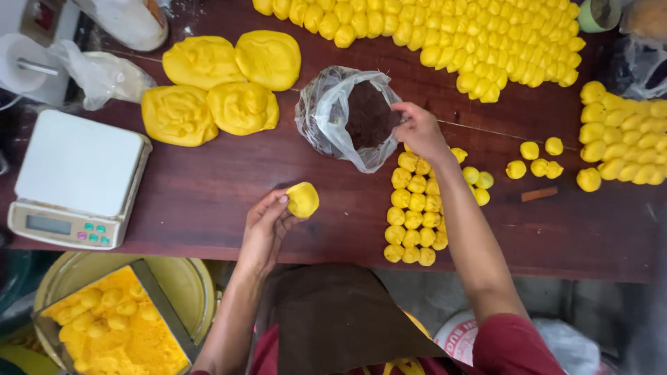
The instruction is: Stuffing yellow dough balls with a dark brown filling and arranging them in organized rows on a workbench.
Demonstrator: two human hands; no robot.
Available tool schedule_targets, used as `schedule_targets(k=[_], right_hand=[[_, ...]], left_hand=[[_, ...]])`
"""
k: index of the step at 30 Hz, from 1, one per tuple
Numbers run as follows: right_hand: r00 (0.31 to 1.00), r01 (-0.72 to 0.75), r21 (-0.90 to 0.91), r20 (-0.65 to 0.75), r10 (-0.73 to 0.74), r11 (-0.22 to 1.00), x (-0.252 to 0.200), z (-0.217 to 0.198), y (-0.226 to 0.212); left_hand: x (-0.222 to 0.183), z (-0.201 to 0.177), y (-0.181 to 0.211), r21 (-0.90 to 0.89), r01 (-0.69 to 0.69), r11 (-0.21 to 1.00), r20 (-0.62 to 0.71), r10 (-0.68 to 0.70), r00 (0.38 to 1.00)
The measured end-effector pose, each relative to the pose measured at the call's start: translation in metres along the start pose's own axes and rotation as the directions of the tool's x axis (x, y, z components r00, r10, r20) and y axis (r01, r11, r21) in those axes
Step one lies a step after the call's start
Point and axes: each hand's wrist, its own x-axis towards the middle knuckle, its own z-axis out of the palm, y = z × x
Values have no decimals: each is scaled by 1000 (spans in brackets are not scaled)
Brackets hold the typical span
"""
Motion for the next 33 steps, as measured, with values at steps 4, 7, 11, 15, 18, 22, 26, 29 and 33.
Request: schedule_targets(k=[4,7,11,15,18,22,26,29,33], right_hand=[[980,192,-374,27,-196,907,-14,10,-49],[978,154,-516,-39,-203,843,-21,16,-63],[947,64,-442,-255,-194,895,-41,26,-64],[848,34,-239,-507,-155,970,-92,49,-71],[860,105,-266,-459,-221,958,-130,76,-85],[806,222,-457,-412,-425,862,-159,87,-115],[848,279,-128,-433,-307,952,-180,88,-102],[821,280,-90,-494,-287,956,-183,101,-87],[801,381,-117,-453,-391,917,-168,105,-93]], left_hand=[[20,-4,6,-5,55,998,2,-55,998],[37,-7,12,-13,99,995,15,-99,995],[57,10,4,42,153,987,46,-155,987],[62,52,-17,116,195,974,126,-209,970],[67,77,-39,139,219,966,191,-243,951],[58,78,-79,215,190,958,165,-227,960],[46,74,-88,241,137,961,65,-157,986],[33,80,-87,190,139,972,38,-148,988],[35,73,-84,171,64,983,3,-65,998]])
